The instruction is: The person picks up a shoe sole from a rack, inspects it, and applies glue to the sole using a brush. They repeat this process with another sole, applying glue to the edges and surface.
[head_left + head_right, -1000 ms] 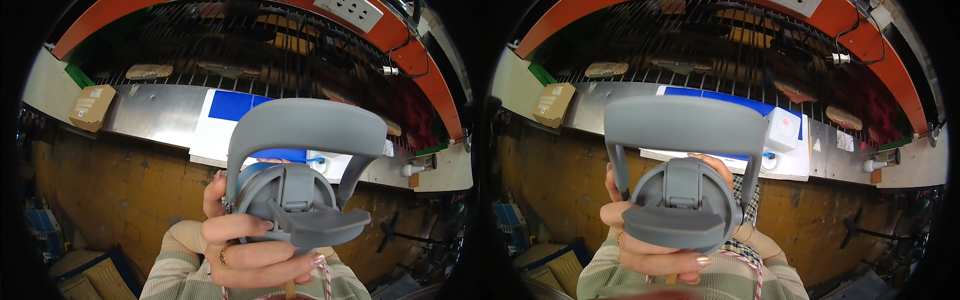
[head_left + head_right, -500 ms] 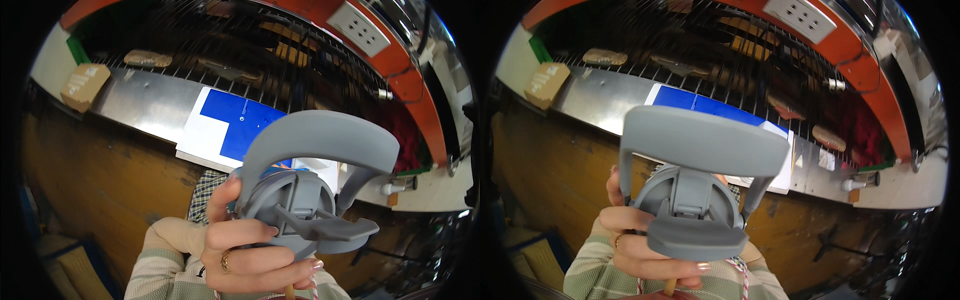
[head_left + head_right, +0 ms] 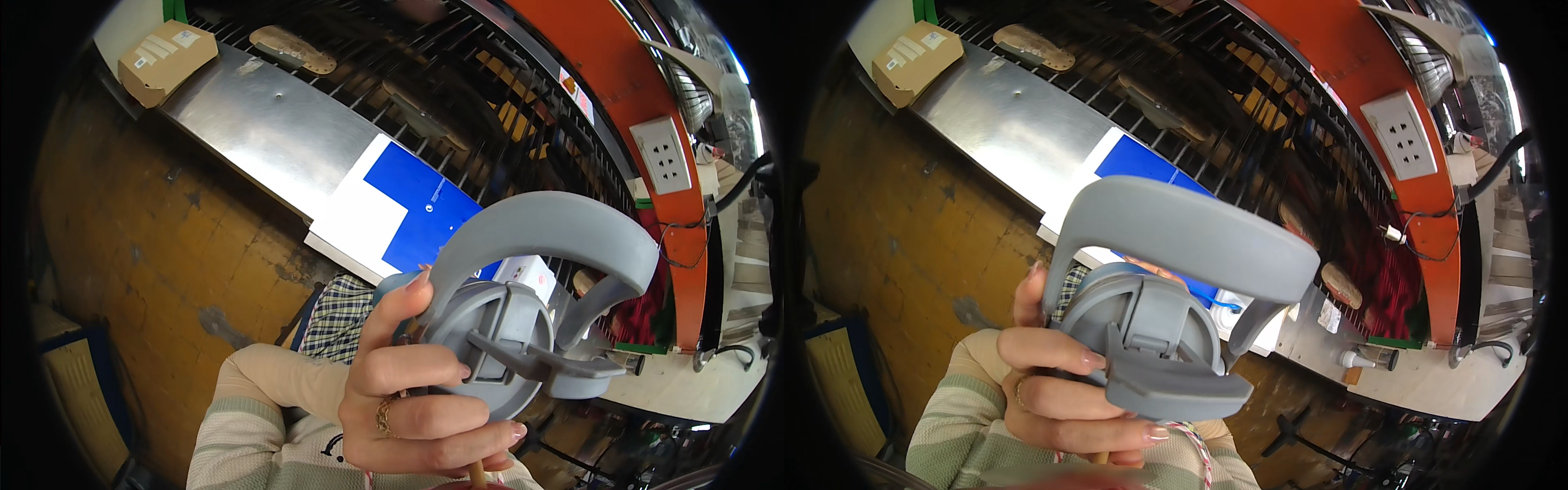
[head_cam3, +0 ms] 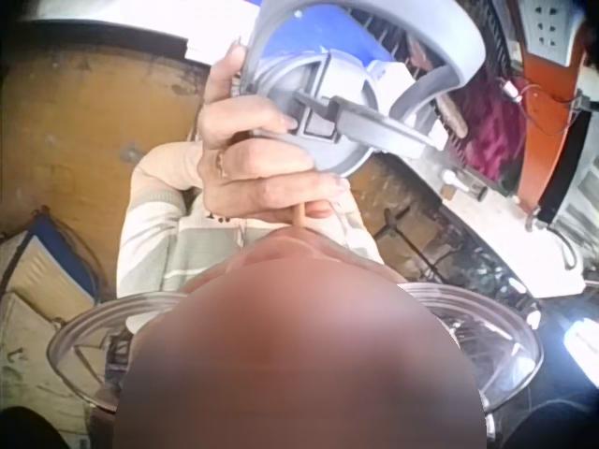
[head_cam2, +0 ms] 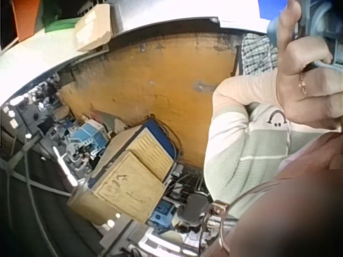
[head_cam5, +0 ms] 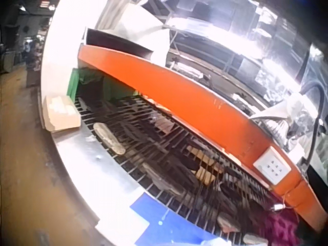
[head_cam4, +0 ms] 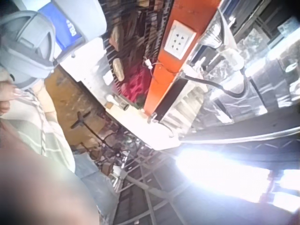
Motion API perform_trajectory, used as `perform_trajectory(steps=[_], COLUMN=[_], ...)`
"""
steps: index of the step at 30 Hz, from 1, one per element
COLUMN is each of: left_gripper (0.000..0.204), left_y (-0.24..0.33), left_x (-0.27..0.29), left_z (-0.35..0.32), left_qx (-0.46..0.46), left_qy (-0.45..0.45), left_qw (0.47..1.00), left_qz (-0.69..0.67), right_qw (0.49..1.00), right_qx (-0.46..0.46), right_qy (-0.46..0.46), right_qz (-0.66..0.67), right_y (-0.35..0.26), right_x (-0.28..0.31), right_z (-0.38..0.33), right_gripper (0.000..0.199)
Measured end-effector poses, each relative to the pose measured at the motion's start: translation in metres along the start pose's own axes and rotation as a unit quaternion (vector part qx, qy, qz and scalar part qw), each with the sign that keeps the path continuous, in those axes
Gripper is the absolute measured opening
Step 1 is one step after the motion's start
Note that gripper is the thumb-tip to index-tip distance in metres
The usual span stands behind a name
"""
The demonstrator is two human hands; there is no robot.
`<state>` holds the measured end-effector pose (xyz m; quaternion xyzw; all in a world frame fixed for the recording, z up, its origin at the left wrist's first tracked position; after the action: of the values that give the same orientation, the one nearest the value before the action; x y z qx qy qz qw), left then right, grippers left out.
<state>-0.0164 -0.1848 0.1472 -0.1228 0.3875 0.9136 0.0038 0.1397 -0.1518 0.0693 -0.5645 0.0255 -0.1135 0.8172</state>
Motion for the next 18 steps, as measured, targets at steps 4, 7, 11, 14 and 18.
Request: perform_trajectory(steps=[4, 7, 11, 14, 18], left_gripper=[0.031, 0.031, 0.031, 0.031, 0.031], left_y=[-0.018, -0.023, -0.028, -0.030, -0.032], left_x=[0.008, 0.010, 0.010, 0.010, 0.010], left_z=[0.006, 0.010, 0.015, 0.018, 0.018], left_qx=[-0.033, -0.031, -0.031, -0.032, -0.035], left_qy=[-0.013, -0.020, -0.028, -0.031, -0.036], left_qw=[0.999, 0.999, 0.999, 0.999, 0.999], left_qz=[-0.011, -0.015, -0.018, -0.019, -0.019], right_qw=[1.000, 1.000, 1.000, 1.000, 1.000], right_qx=[-0.002, -0.006, -0.005, -0.004, -0.003], right_qy=[-0.006, -0.008, -0.009, -0.009, -0.010], right_qz=[-0.004, -0.009, -0.011, -0.010, -0.012], right_y=[0.004, 0.007, 0.009, 0.010, 0.010], right_x=[-0.007, -0.010, -0.012, -0.011, -0.011], right_z=[0.008, 0.012, 0.016, 0.019, 0.021], right_gripper=[0.067, 0.067, 0.067, 0.067, 0.067])
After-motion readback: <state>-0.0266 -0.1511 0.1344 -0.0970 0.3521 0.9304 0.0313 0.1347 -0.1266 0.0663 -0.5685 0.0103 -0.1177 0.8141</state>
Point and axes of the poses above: each hand's wrist, its own z-axis towards the middle knuckle, its own x-axis out of the back of the hand, y = z × x, the point moved 5 cm from there along z, towards the middle knuckle, and after that the axes turned 1 degree about y, right-handed, at the moved point
